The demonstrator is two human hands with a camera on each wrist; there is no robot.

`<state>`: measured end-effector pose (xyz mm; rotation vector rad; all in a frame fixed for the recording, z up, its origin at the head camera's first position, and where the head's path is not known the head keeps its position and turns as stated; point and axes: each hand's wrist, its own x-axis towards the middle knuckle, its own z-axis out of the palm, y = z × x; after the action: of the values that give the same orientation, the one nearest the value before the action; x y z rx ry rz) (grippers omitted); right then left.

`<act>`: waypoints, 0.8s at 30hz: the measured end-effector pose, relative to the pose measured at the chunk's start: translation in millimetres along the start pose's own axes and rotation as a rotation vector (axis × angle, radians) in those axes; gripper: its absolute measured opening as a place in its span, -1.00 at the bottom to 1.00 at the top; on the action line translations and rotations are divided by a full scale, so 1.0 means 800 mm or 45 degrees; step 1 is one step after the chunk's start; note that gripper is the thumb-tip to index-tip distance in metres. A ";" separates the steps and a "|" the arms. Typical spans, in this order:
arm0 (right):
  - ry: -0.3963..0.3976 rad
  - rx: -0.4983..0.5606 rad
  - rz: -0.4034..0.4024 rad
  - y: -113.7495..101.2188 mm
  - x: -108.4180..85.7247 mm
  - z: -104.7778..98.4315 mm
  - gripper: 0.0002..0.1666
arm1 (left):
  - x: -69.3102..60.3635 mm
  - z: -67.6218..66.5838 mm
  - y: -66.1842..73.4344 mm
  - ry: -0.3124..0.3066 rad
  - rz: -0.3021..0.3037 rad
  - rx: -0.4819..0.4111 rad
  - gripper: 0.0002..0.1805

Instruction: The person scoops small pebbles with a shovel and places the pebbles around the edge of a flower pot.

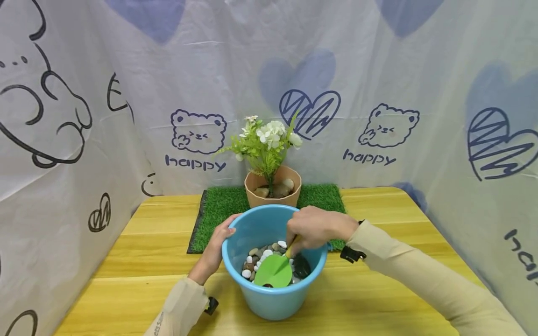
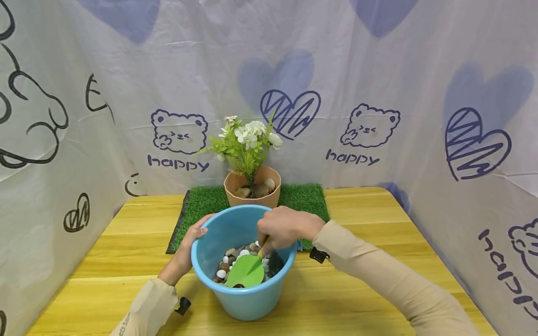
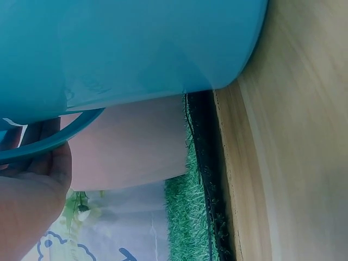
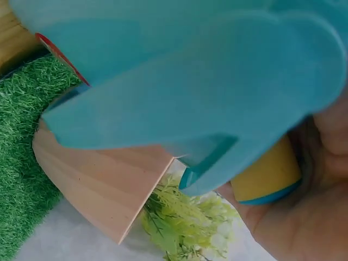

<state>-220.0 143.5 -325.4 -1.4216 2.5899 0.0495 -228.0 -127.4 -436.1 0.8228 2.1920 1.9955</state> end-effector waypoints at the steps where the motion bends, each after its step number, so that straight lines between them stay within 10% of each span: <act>1: -0.011 0.009 0.007 0.001 0.000 0.000 -0.86 | 0.000 0.000 0.000 0.002 -0.001 -0.003 -0.39; 24: 0.029 0.213 0.067 0.004 -0.004 -0.015 -0.85 | 0.000 0.001 0.003 0.019 0.020 -0.024 -0.38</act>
<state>-222.8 146.2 -313.2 -1.3025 2.5803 -0.1732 -226.7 -126.8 -434.4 0.8283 2.1779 2.0326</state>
